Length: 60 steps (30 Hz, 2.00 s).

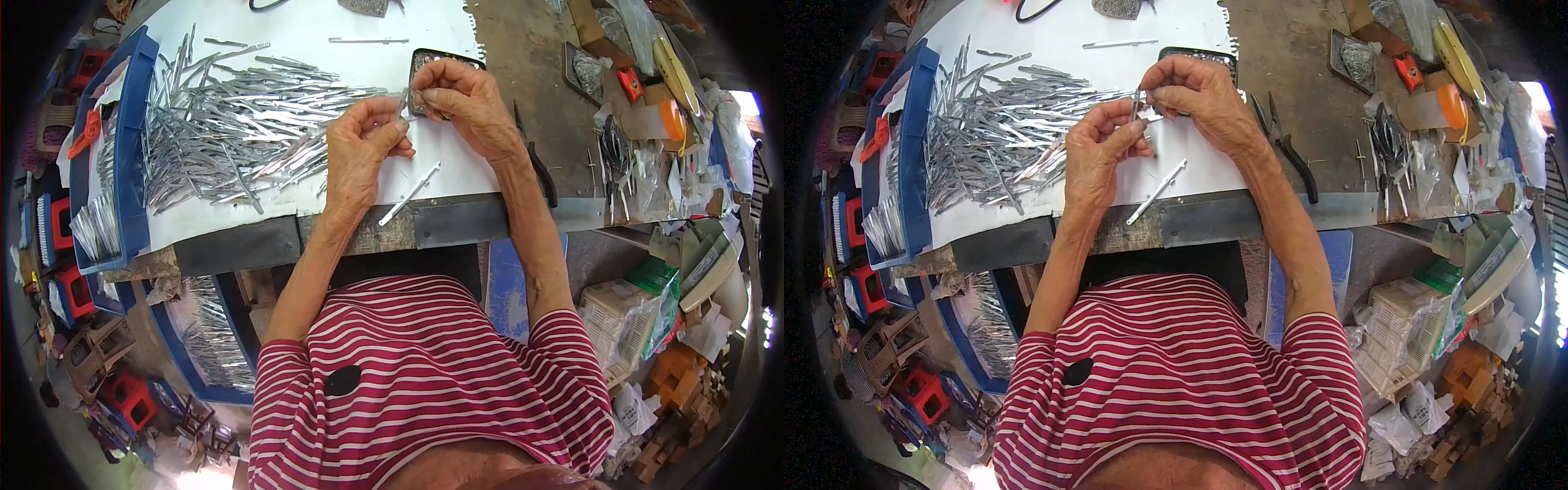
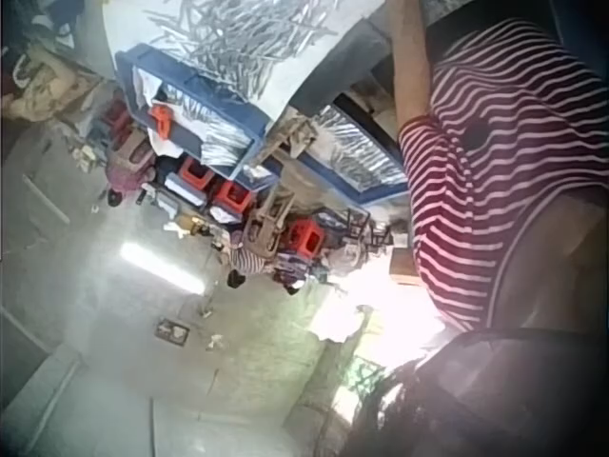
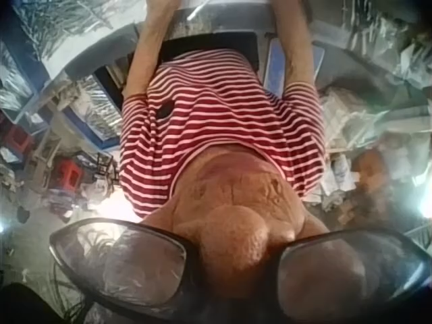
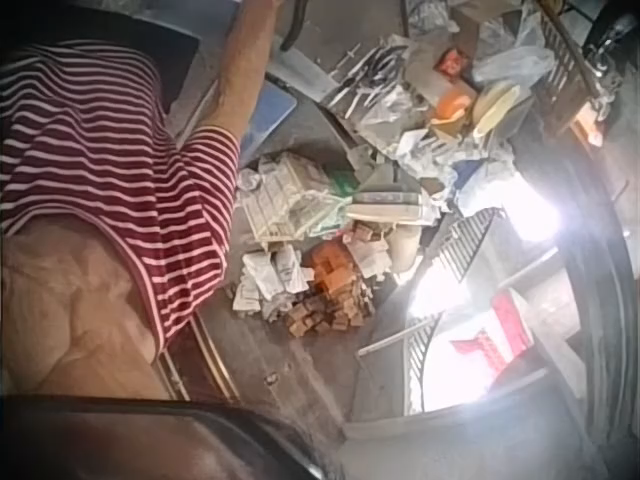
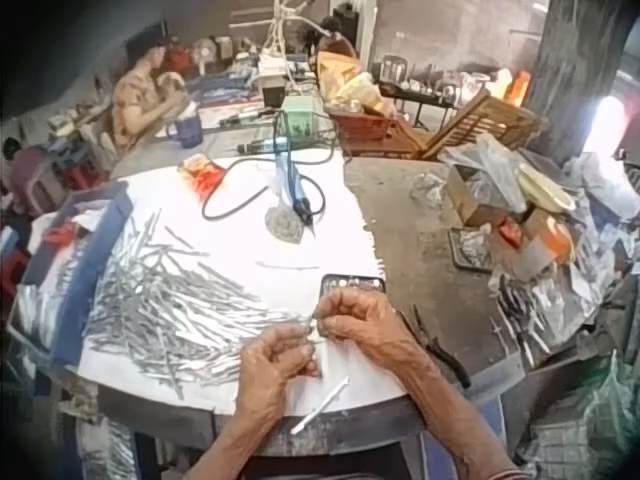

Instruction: Manually inserting small rivets into metal clips using a template on a workshop bench.

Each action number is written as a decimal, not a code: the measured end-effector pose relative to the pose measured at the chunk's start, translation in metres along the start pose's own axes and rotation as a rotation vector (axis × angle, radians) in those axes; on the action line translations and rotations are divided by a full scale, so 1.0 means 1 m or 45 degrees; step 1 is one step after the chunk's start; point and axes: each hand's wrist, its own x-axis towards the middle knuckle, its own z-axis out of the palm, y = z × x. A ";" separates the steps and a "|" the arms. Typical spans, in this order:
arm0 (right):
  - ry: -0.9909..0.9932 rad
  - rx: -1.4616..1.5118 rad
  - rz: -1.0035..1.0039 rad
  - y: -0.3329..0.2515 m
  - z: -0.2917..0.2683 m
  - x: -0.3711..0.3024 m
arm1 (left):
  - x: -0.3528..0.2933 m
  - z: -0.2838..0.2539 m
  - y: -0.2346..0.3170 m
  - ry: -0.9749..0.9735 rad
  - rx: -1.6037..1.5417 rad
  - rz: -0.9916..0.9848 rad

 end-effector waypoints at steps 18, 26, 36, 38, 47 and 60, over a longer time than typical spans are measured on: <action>0.064 -0.232 0.021 0.002 0.001 -0.002 | -0.006 0.005 -0.003 0.014 0.218 0.175; 0.078 -0.338 0.003 0.001 0.003 -0.001 | -0.003 0.002 -0.006 0.032 0.151 0.158; 0.171 -0.421 -0.077 0.002 0.008 -0.002 | 0.000 0.000 -0.004 -0.056 -0.106 0.025; 0.165 -0.411 -0.074 0.003 0.009 -0.002 | 0.000 0.000 -0.004 -0.059 -0.145 0.011; 0.207 -0.540 -0.159 0.006 0.009 -0.002 | 0.001 -0.003 -0.001 -0.076 -0.104 -0.056; 0.231 -0.445 -0.103 0.003 0.011 -0.003 | 0.003 0.003 -0.011 -0.091 -0.216 -0.006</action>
